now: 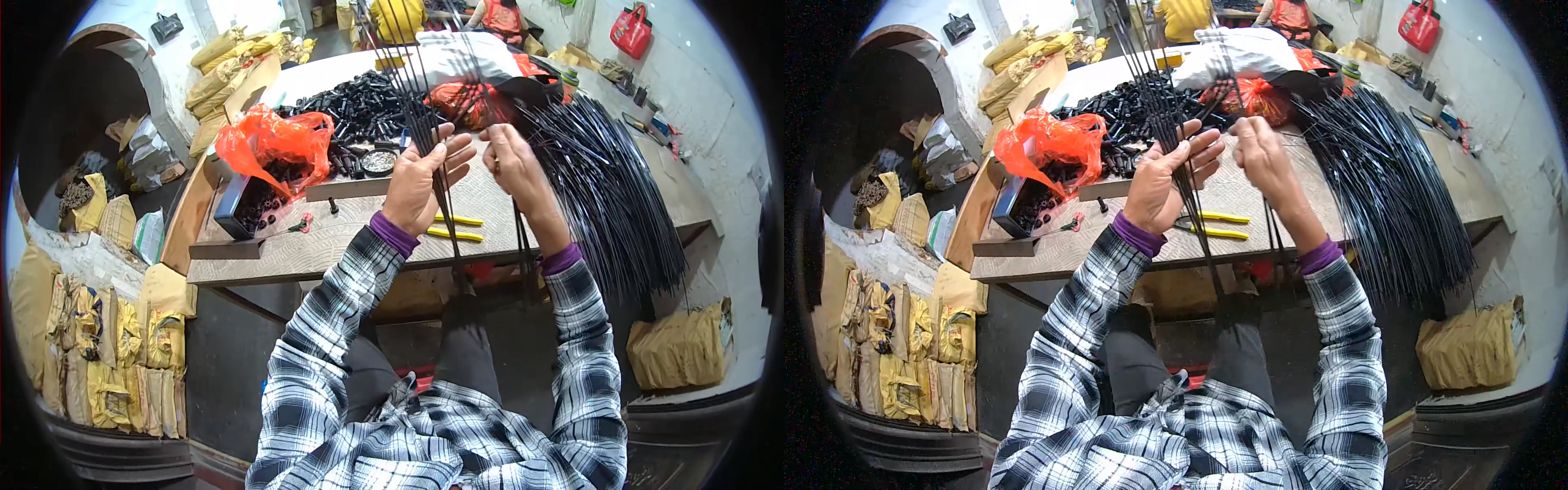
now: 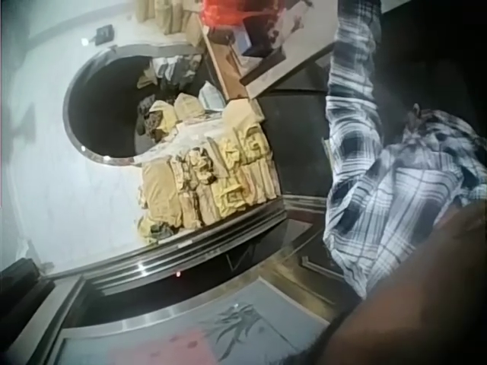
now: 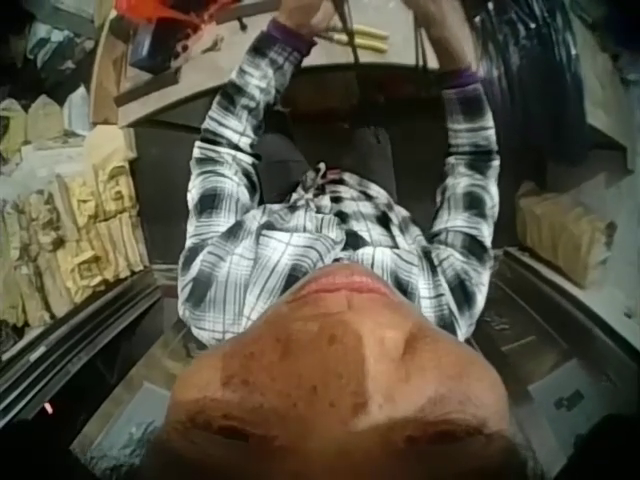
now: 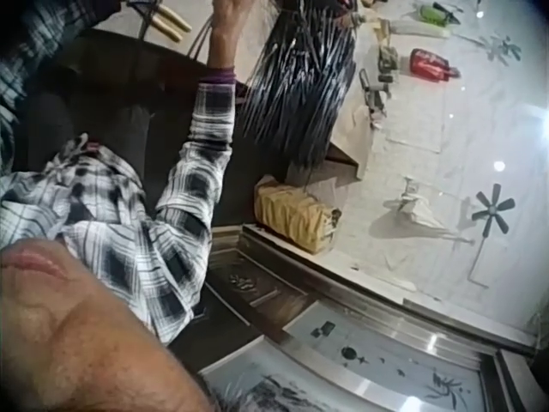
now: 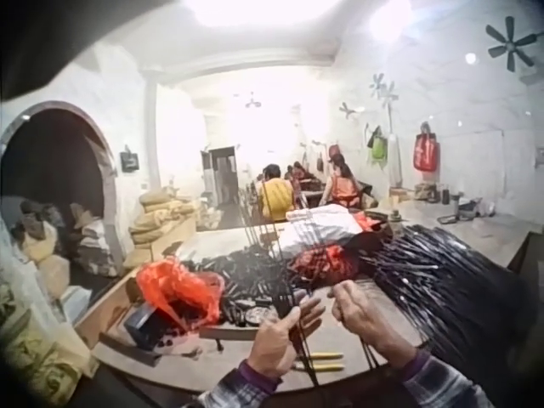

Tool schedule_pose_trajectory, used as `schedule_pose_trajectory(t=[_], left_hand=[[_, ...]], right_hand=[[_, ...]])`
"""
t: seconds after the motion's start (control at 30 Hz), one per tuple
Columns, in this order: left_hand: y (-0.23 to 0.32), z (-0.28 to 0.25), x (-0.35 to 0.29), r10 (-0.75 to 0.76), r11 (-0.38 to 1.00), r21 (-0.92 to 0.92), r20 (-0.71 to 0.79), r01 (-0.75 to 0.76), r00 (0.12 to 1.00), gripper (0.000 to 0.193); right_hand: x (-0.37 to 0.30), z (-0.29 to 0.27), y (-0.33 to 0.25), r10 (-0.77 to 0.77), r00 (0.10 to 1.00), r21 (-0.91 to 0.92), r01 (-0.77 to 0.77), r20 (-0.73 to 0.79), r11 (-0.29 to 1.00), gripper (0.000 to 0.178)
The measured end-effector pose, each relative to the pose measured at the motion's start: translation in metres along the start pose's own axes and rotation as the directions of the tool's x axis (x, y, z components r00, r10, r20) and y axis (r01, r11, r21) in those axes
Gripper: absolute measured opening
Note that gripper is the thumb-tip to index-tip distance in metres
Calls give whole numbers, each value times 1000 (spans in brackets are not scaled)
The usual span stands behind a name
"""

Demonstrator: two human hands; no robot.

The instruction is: Assemble electrical wire bundles into connectors and use crimping tools to secure terminals.

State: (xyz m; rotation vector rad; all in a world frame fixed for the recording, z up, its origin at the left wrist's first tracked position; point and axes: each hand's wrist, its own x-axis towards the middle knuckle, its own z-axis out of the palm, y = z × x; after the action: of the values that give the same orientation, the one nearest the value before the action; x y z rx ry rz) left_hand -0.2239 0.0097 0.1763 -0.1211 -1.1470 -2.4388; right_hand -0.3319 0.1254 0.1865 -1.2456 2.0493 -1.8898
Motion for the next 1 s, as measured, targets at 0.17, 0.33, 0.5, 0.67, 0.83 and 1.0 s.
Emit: schedule_pose_trajectory(t=[0.17,0.33,0.5,0.67,0.83,1.0], left_hand=[[-7,3,-1,9,1000,17,-87,-7,996,20],[-17,3,-5,34,995,98,-120,-22,992,23],[-20,8,-6,130,990,71,-179,-119,975,21],[-16,15,-9,85,989,132,-112,-70,990,24],[-19,19,-10,29,999,21,-148,-27,989,24],[-24,15,-2,201,964,203,-148,-169,968,14]], right_hand=[[-21,20,15,-197,978,-147,185,-68,972,22],[-55,36,-3,-220,964,-438,134,-150,889,20],[-52,32,-12,-250,958,-460,162,-137,873,17],[-52,26,-16,-256,959,-368,197,-119,909,16],[-57,31,-2,-183,975,-84,174,-127,981,16],[-75,34,11,60,997,221,-49,-46,974,13]])
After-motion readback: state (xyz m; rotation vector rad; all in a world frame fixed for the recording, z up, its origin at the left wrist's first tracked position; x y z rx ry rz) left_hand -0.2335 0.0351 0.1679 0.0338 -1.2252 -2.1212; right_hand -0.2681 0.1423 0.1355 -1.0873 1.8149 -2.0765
